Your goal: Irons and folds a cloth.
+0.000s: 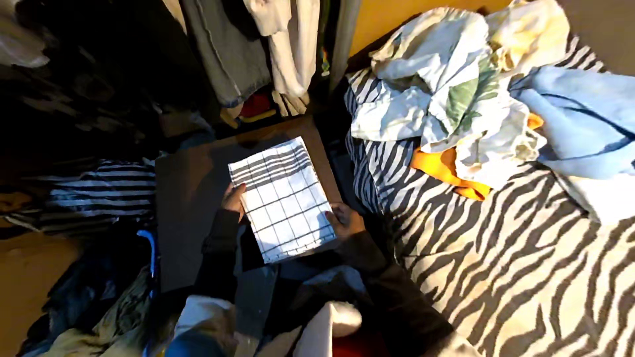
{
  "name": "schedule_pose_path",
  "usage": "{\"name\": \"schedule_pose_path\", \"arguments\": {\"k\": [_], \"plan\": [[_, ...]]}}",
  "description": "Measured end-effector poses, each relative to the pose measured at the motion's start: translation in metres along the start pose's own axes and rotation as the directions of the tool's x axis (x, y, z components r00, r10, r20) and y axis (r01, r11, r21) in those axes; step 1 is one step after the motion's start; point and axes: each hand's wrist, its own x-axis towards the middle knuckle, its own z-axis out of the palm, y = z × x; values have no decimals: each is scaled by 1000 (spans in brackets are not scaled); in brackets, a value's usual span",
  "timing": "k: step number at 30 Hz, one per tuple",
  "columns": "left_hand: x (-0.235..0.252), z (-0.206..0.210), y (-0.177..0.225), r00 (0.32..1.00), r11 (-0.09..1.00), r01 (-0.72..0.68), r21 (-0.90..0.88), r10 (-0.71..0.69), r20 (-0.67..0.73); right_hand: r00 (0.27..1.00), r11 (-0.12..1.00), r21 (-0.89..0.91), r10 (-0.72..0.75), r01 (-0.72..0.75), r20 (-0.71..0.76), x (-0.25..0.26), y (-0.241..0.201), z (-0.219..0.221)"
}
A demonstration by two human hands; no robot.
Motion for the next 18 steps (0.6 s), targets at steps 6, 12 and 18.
{"name": "schedule_pose_path", "arguments": {"k": [6, 12, 18], "plan": [[-2, -13, -30, 974, 978, 202, 50, -206, 90, 994, 996, -53, 69, -65, 80, 3, 13, -7], [-40, -18, -23, 974, 942, 181, 282, -211, 80, 994, 996, -53, 71, -67, 85, -2, 6, -9], [-30, -20, -40, 989, 916, 78, 393, -120, 81, 993, 994, -81, 74, -67, 91, -6, 9, -9]]}}
